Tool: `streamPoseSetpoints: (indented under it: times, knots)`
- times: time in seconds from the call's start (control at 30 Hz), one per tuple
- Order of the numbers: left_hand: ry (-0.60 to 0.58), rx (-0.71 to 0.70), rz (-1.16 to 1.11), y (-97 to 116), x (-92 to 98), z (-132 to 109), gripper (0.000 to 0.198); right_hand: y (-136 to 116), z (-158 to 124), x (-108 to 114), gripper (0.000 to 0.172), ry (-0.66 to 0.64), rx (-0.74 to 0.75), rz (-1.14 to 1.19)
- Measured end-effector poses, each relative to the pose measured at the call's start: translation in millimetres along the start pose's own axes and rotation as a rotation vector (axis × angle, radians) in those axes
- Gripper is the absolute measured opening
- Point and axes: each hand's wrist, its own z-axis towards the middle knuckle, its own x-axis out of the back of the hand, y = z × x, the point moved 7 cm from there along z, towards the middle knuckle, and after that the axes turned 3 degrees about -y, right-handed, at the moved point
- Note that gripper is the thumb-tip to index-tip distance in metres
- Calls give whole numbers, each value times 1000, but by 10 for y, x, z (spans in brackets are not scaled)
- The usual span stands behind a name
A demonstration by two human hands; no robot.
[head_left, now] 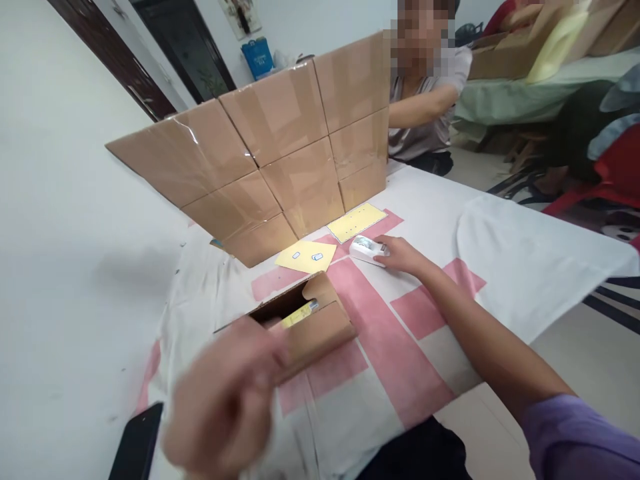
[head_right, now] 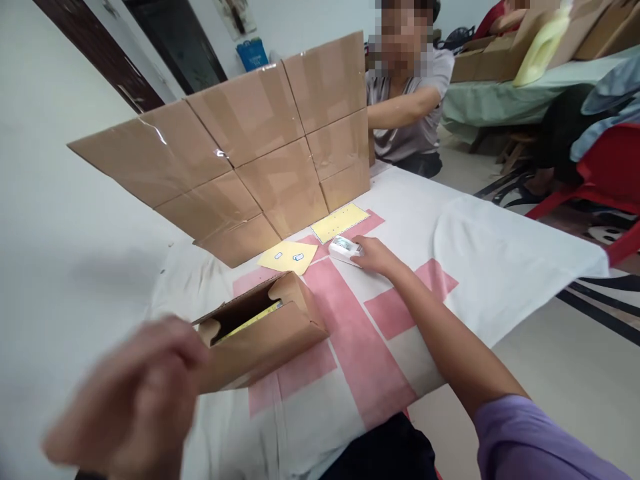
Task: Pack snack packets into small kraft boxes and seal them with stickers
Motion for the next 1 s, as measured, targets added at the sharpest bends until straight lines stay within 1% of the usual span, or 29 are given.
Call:
streamPoseSetpoints:
  times: [0.03,0.07,0.1,0.13,0.17,0.2,0.23,0.27,0.3,0.33,0.43,0.5,0.6,0.67,0.77,1.0]
  knots:
    - [-130,-150,-30,173,-230,-251,45,28,-43,23,49,28,-13,36]
    - [-224,-209,-89,246,-477,-467,52,59,-93,73,53,78,-29,89]
    - [-284,-263,-177,285,-731,-635,56,107,-152,138,55,135,-62,169]
    - [-398,-258,-213,259,-1049,-751,55,170,-216,201,53,183,-114,263]
    - [-443,-222,-232,185,-1333,-797,46,243,-281,248,48,208,-179,357]
    - [-458,-163,-204,72,-1599,-783,34,316,-343,274,40,205,-251,438]
    - [-476,-61,-129,-93,-1858,-730,27,380,-399,284,31,182,-314,503]
    - [-455,8,-85,-246,-2065,-640,28,428,-445,283,24,146,-358,549]
    - [-411,72,-48,-402,-2235,-530,33,462,-479,280,21,110,-383,578]
    - [-363,144,-4,-567,-2378,-415,41,486,-501,275,20,82,-391,599]
    - [-264,347,119,-1007,-2721,-152,79,523,-503,222,27,15,-395,690]
    - [-224,421,164,-1189,-2873,-74,88,518,-460,166,30,-26,-394,726]
    - [-192,436,182,-1305,-2973,-69,85,488,-372,80,28,-85,-397,732]
    - [-187,422,184,-1329,-2973,-100,84,465,-327,52,28,-100,-400,719]
    - [-186,416,197,-1353,-2939,-132,83,424,-296,67,32,-102,-388,697]
    - [-188,432,188,-1379,-2920,-108,81,365,-221,128,31,-135,-368,614]
